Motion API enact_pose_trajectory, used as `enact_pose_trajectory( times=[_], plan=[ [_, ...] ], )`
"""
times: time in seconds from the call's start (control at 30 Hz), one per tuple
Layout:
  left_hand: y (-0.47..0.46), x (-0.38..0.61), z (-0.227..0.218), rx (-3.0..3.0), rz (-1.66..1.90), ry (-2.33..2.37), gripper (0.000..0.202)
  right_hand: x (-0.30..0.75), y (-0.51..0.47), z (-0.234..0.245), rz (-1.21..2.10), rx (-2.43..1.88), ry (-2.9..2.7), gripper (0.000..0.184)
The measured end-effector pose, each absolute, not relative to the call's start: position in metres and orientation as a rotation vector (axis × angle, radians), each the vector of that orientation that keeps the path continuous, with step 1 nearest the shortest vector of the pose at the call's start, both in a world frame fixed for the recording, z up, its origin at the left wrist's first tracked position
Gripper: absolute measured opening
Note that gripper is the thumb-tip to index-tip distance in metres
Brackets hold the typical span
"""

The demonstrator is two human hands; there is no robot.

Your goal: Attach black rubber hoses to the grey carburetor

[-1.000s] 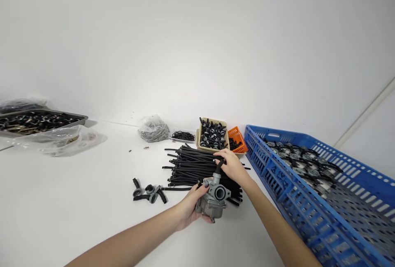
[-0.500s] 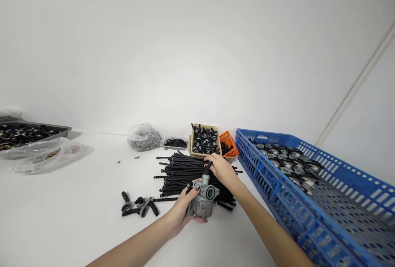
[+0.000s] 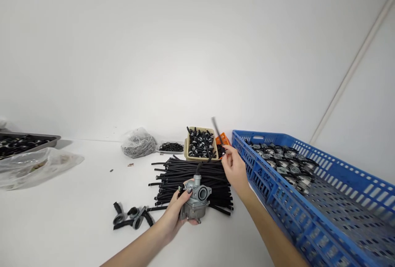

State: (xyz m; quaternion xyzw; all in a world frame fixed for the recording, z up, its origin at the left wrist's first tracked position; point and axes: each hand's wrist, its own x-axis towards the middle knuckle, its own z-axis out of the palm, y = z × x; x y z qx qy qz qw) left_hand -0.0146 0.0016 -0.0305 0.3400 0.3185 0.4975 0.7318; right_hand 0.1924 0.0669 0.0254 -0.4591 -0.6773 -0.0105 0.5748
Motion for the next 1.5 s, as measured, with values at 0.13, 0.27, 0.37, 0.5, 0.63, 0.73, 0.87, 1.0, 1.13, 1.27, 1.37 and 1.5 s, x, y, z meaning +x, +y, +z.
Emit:
enact_pose_trajectory(
  times=[0.13, 0.27, 0.37, 0.5, 0.63, 0.73, 0.87, 1.0, 1.13, 1.27, 1.37, 1.5],
  plan=[
    [0.003, -0.018, -0.024, 0.755, 1.176, 0.715, 0.064, 0.201, 0.054, 0.04, 0.424, -0.802, -1.304, 0.031],
    [0.009, -0.023, -0.016, 0.745, 1.284, 0.778, 0.068, 0.209, 0.045, 0.051, 0.73, -0.529, -1.068, 0.036],
    [0.015, -0.027, -0.009, 0.72, 1.361, 0.867, 0.066, 0.208, 0.044, 0.052, 0.784, -0.543, -0.968, 0.021],
    [0.021, -0.034, -0.001, 0.838, 1.42, 0.811, 0.069, 0.193, 0.044, 0.04, 0.758, -0.696, -0.969, 0.033],
    [0.025, -0.039, 0.004, 0.862, 1.533, 0.817, 0.067, 0.176, 0.044, 0.027, 0.813, -0.8, -0.955, 0.053],
    [0.028, -0.042, 0.005, 0.853, 1.585, 0.846, 0.064, 0.167, 0.044, 0.021, 0.906, -0.844, -0.933, 0.055],
    [0.029, -0.042, 0.003, 0.866, 1.602, 0.851, 0.064, 0.161, 0.043, 0.017, 0.982, -0.853, -0.925, 0.053],
    [0.027, -0.04, 0.001, 0.892, 1.591, 0.852, 0.064, 0.16, 0.043, 0.016, 0.993, -0.87, -0.946, 0.053],
    [0.025, -0.039, 0.0, 0.887, 1.593, 0.845, 0.061, 0.16, 0.043, 0.016, 1.002, -0.869, -0.936, 0.053],
    [0.023, -0.038, 0.001, 0.873, 1.589, 0.846, 0.062, 0.16, 0.043, 0.015, 1.006, -0.849, -0.919, 0.051],
    [0.021, -0.037, 0.002, 0.851, 1.588, 0.857, 0.062, 0.159, 0.042, 0.016, 1.015, -0.857, -0.94, 0.051],
    [0.021, -0.036, 0.002, 0.857, 1.582, 0.877, 0.06, 0.156, 0.041, 0.014, 1.039, -0.879, -1.034, 0.046]
  ],
)
